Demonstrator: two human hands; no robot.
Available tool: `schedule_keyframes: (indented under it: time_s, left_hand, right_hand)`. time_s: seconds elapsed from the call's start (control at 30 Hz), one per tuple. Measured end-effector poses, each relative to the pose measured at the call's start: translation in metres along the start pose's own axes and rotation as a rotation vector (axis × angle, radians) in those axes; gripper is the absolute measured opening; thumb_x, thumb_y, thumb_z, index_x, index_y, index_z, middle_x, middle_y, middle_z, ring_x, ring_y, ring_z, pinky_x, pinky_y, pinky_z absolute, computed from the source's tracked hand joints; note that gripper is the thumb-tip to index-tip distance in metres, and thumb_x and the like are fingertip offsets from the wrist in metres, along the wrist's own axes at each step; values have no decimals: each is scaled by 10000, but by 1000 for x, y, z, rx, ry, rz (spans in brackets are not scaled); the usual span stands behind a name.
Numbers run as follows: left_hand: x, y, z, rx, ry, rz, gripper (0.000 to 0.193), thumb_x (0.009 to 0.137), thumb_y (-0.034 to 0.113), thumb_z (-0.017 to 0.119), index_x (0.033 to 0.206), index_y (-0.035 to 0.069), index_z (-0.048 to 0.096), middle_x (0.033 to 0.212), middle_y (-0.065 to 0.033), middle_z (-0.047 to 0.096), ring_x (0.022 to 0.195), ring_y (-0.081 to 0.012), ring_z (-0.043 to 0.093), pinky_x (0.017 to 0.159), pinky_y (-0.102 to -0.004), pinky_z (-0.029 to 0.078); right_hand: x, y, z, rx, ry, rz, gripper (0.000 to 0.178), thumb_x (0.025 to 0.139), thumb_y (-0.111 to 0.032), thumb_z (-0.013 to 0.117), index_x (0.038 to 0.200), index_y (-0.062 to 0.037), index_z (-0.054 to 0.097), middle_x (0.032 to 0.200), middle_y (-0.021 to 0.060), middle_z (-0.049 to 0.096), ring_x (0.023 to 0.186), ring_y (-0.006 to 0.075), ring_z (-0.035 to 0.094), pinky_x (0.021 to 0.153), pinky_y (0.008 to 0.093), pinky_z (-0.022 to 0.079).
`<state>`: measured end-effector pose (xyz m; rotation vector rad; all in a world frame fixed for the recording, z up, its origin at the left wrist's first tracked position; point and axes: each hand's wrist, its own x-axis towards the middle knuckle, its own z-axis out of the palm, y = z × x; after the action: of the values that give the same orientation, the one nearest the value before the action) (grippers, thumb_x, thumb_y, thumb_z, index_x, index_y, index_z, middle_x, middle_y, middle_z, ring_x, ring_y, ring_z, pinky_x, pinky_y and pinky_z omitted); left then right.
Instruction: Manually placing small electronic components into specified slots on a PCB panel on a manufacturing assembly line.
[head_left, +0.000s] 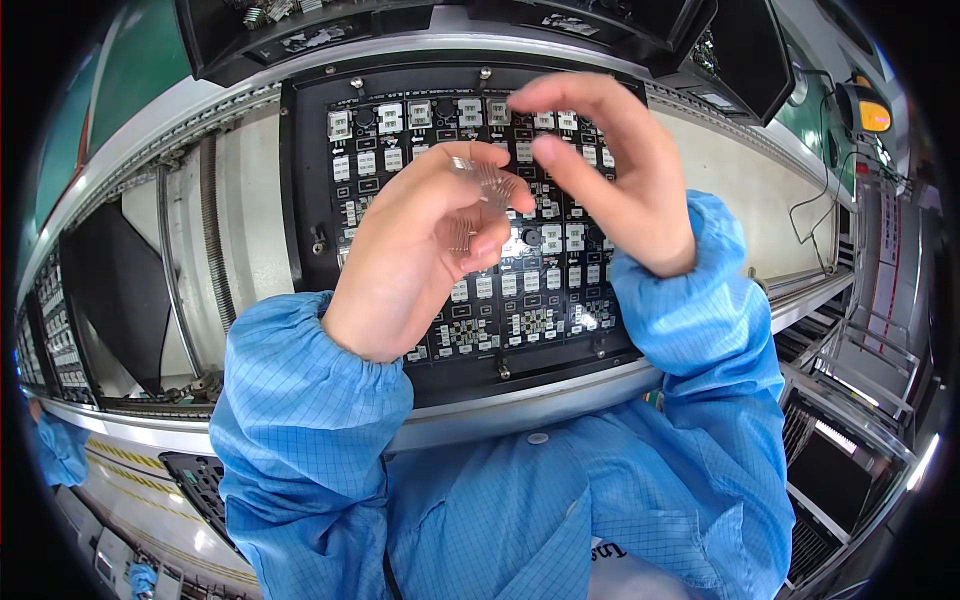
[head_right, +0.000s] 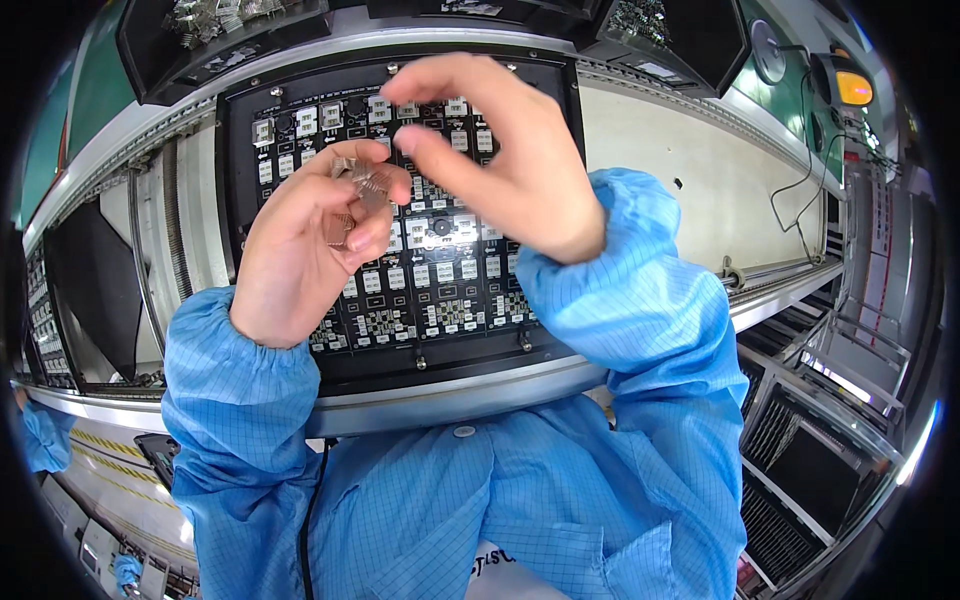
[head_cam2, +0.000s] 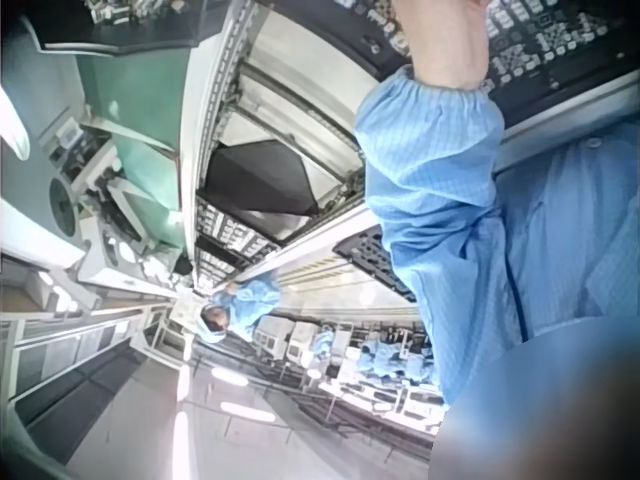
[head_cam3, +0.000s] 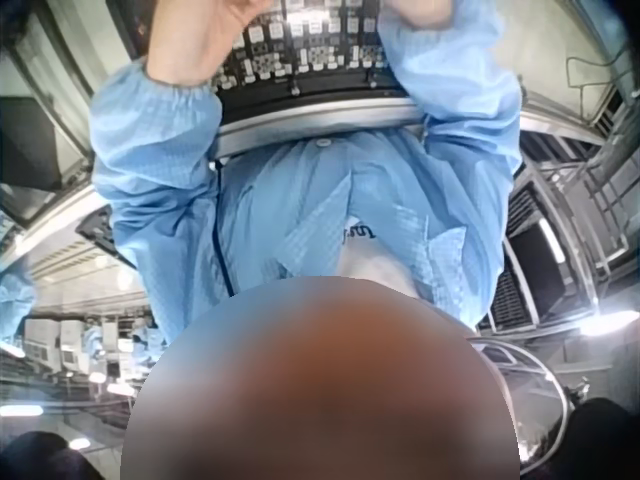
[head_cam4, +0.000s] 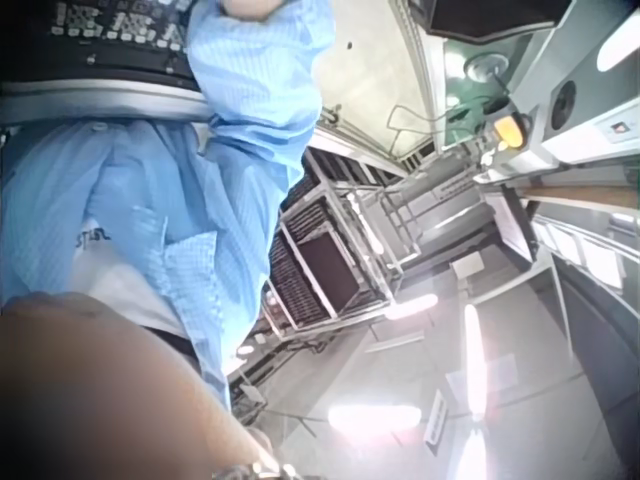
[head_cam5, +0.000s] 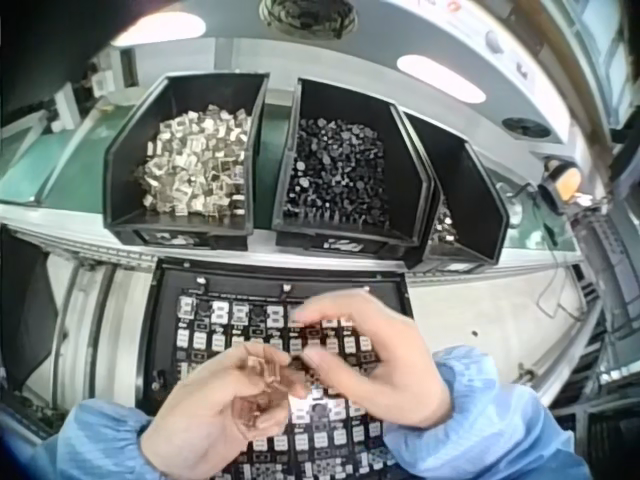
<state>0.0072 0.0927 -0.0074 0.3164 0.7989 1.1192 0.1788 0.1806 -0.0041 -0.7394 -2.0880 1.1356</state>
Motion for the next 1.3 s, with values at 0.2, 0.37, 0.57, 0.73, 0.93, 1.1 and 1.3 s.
schedule_keyframes:
  time_s: [0.2, 0.37, 0.57, 0.73, 0.93, 1.1, 1.3]
  left_hand:
    - [2, -1, 10, 41, 52, 50, 209, 933, 122, 463, 1093, -3, 512, 900, -87, 610, 649, -78, 443, 580, -214, 364]
    - [6, -4, 6, 144, 30, 79, 217, 955, 163, 463, 1088, -3, 504, 890, -74, 613, 631, -65, 433, 555, -206, 340]
    - [5, -4, 6, 147, 105, 196, 217, 958, 166, 474, 1096, -1, 495, 882, -65, 600, 622, -63, 426, 546, -204, 323]
    - [7, 1, 4, 182, 58, 189, 248, 925, 103, 468, 1150, 2, 488, 880, -37, 569, 619, -54, 400, 542, -204, 306]
    - [3, -1, 9, 348, -29, 167, 242, 927, 153, 516, 1121, 10, 509, 872, -6, 532, 694, -42, 418, 593, -196, 338]
    - [4, -2, 8, 483, -4, 294, 203, 932, 154, 549, 1065, 3, 520, 909, -20, 558, 839, -61, 494, 710, -209, 414]
    - [1, 9, 6, 710, 15, 446, 181, 929, 119, 537, 1073, 9, 537, 801, 38, 522, 684, -34, 428, 589, -190, 340]
  right_hand:
    - [-5, -15, 7, -202, -83, -159, 363, 741, -57, 731, 1062, 10, 575, 1010, 135, 610, 947, 261, 589, 851, 341, 455]
    - [-10, -12, 7, -192, -14, -157, 332, 719, -3, 736, 1021, 8, 598, 968, 131, 625, 903, 263, 604, 811, 325, 474]
    - [-13, -13, 1, -147, 3, -168, 313, 734, 58, 711, 1023, 41, 593, 1015, 142, 619, 937, 221, 602, 814, 311, 483]
    - [-16, -7, 1, 41, -18, -58, 345, 764, 75, 687, 1085, 56, 559, 1084, 134, 595, 962, 182, 587, 830, 305, 483]
    - [-15, -9, 1, 223, -68, 14, 434, 769, 95, 669, 1166, 48, 499, 1087, 123, 579, 958, 170, 578, 856, 305, 474]
    - [-12, -9, -5, 456, -119, 187, 438, 774, 91, 656, 1176, 38, 491, 1116, 103, 558, 982, 151, 566, 870, 291, 471]
    - [-7, -15, -11, 820, -211, 495, 372, 808, 30, 611, 1165, 29, 508, 1084, 88, 577, 1001, 160, 563, 872, 288, 451]
